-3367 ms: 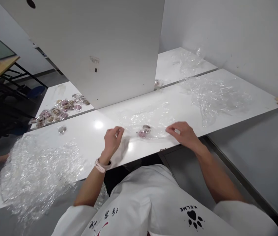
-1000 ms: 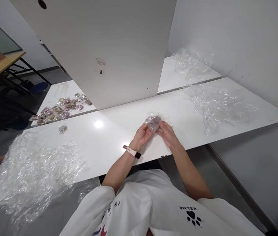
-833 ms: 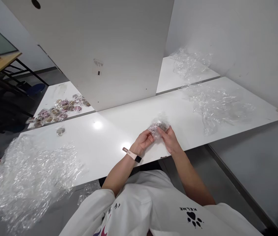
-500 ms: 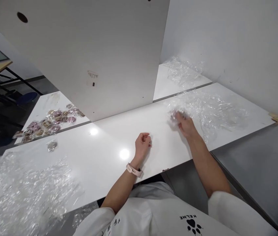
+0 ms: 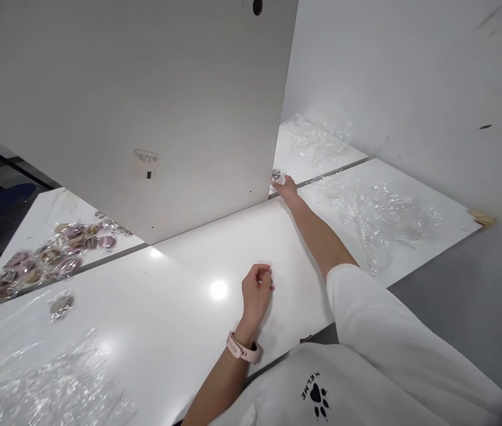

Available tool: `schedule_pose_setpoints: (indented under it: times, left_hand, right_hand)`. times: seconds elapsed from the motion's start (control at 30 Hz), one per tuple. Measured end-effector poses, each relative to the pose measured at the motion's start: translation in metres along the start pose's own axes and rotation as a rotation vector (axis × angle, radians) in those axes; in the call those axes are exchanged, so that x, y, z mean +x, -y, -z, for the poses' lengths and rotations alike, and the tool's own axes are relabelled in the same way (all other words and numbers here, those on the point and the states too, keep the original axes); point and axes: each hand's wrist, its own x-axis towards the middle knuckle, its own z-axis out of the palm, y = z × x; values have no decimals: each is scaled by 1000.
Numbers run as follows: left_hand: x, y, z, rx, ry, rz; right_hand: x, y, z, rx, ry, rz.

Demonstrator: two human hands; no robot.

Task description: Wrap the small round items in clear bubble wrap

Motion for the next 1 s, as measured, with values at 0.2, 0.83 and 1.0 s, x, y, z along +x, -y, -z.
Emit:
schedule_pose_setpoints:
  times: [0.2, 0.83, 1.0]
  left_hand:
    - [0, 3, -1, 83, -2, -50]
    - [-11, -32, 41, -420, 166, 79]
    - [-37, -46, 69, -658, 359, 307]
  right_hand:
    - [-61, -40, 133, -543, -523, 196]
    - [-232, 114, 203, -394, 110, 1045]
    - [-333, 66, 130, 30, 353, 838]
